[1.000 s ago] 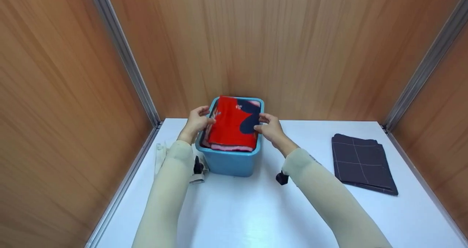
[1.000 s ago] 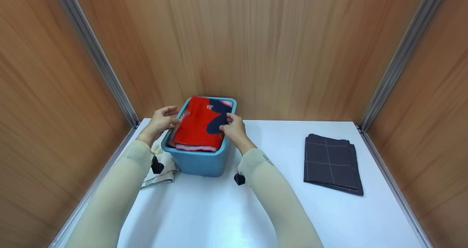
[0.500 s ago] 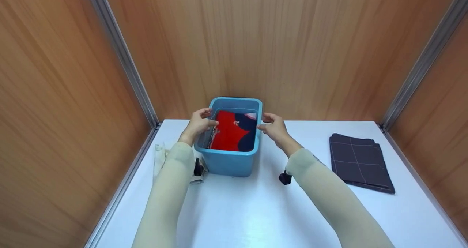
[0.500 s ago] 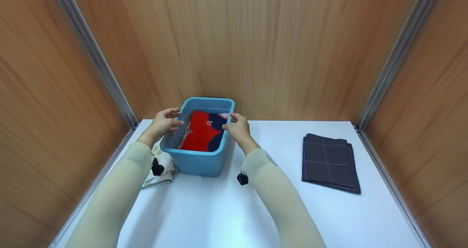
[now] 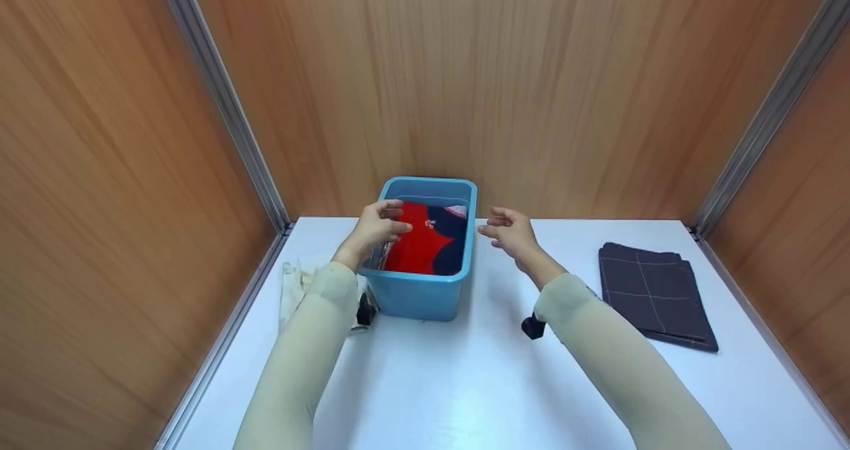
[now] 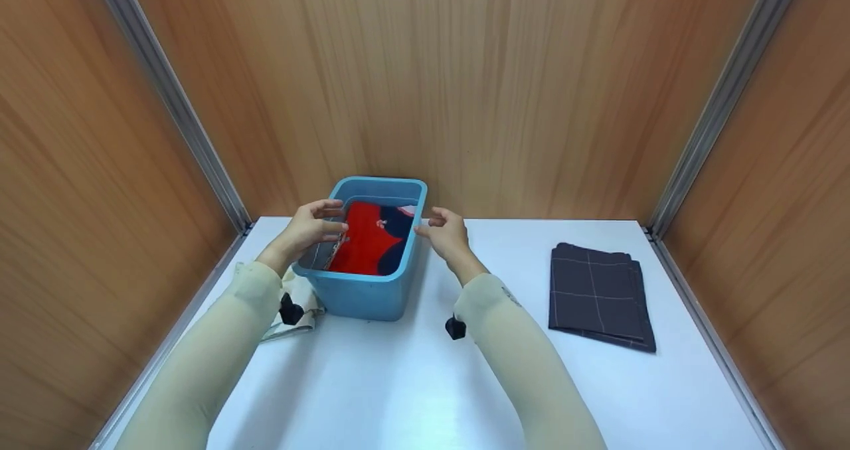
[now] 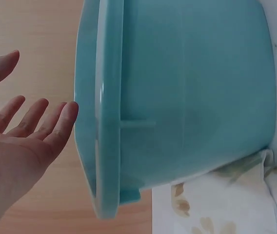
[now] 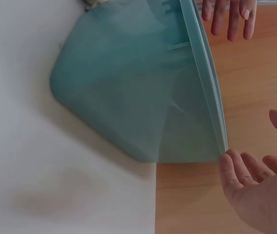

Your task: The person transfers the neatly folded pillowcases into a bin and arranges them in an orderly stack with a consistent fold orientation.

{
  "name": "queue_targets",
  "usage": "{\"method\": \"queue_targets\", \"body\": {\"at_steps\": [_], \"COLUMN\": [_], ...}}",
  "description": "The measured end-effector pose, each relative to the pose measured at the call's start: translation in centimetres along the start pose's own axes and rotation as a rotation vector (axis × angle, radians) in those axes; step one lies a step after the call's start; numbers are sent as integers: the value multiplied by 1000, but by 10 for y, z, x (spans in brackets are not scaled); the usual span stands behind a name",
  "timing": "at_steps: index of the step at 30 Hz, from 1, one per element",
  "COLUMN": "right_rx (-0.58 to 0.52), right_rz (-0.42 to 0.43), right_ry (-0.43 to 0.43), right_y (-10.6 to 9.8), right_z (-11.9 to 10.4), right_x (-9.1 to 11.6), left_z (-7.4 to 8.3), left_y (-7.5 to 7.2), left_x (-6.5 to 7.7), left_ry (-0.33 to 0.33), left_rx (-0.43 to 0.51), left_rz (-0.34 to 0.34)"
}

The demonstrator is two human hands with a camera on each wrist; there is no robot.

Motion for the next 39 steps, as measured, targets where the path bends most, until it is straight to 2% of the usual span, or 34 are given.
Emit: {"method": "queue_targets", "body": {"at_steps": [6, 11, 19, 29, 36, 39], "right_rx": [17, 6, 18, 44, 41, 49], "right_rz": [4, 3, 14, 34, 48, 47], "right_ry": [-3, 8, 8, 29, 35, 43], "right_y": [-17, -30, -50, -73, -92, -99], "right_z": [1, 6, 12, 22, 35, 42], "right_x": [3, 8, 15, 22, 26, 30], "left_z": [8, 11, 7, -4, -7, -9], "left_y": [22, 37, 59, 75, 83, 86], "left_x": [7, 12, 20, 30, 34, 34], "left_ry": [68, 82, 92, 105, 182, 184], "left_rx": [3, -26, -90, -215, -346, -383], "left_rz": [-61, -99, -172, -235, -265, -264]}}
Point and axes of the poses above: each hand's wrist, its own x-axis away from the middle knuckle, its own y-axis out of the palm, z = x × y, the point moved 3 cm from there along -x, towards the middle knuckle, and after that the axes turned 5 degrees about -x, right-handed, at the moved point
